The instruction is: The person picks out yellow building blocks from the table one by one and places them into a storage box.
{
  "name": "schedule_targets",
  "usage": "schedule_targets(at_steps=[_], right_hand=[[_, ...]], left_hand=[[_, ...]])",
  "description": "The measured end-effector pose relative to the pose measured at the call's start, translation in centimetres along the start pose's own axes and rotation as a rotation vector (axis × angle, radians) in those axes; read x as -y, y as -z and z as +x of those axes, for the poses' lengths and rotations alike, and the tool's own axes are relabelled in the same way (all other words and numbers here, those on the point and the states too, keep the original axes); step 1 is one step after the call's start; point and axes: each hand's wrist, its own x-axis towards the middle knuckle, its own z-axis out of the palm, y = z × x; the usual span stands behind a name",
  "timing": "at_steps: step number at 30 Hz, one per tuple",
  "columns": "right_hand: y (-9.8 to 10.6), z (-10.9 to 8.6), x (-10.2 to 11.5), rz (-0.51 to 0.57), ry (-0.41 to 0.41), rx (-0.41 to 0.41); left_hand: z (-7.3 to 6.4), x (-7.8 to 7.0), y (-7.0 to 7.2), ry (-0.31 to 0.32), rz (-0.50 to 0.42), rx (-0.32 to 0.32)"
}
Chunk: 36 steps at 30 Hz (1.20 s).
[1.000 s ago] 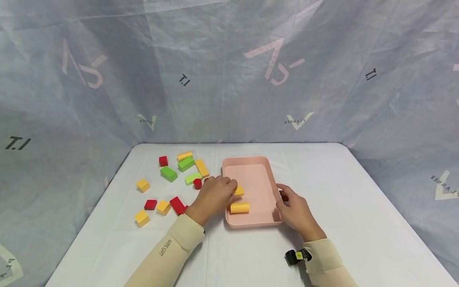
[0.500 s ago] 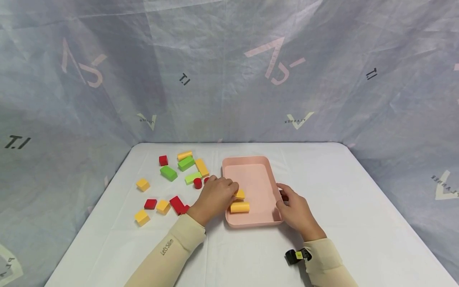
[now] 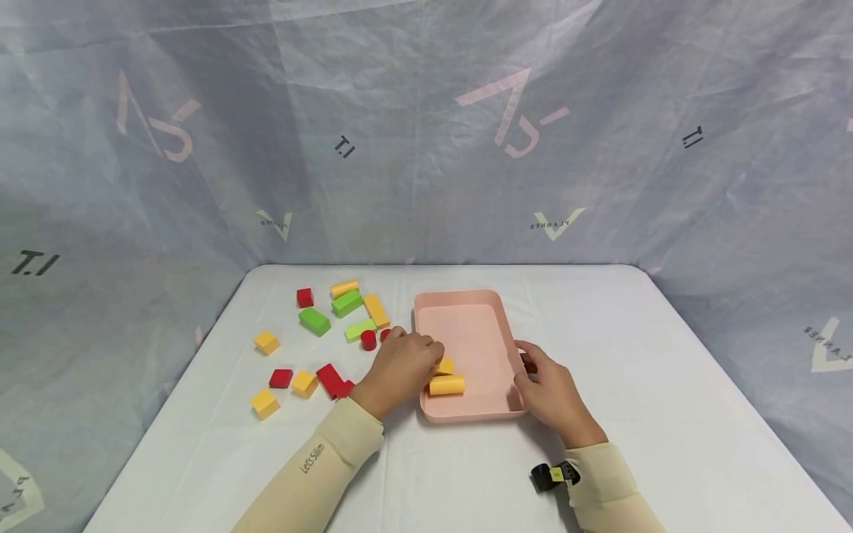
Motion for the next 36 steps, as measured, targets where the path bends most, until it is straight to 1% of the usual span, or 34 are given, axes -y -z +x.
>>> schedule_targets(at_steps=[17,29,36], right_hand=[[0.06,-0.12,0.17,-0.007,-0.011,0.002],[0.09,-0.16,0.19,-0.011,0.000,0.000],[0.06,-0.15,0.13,-0.009,0.000,0.002]], left_hand=[[-0.12,-0.39,0.26,0.046,-0.042,0.063],[-0.17,-0.40,0.37,0.055,-0.055,0.070],[-0.15,-0.42,0.42,0.062,-0.064,0.088]])
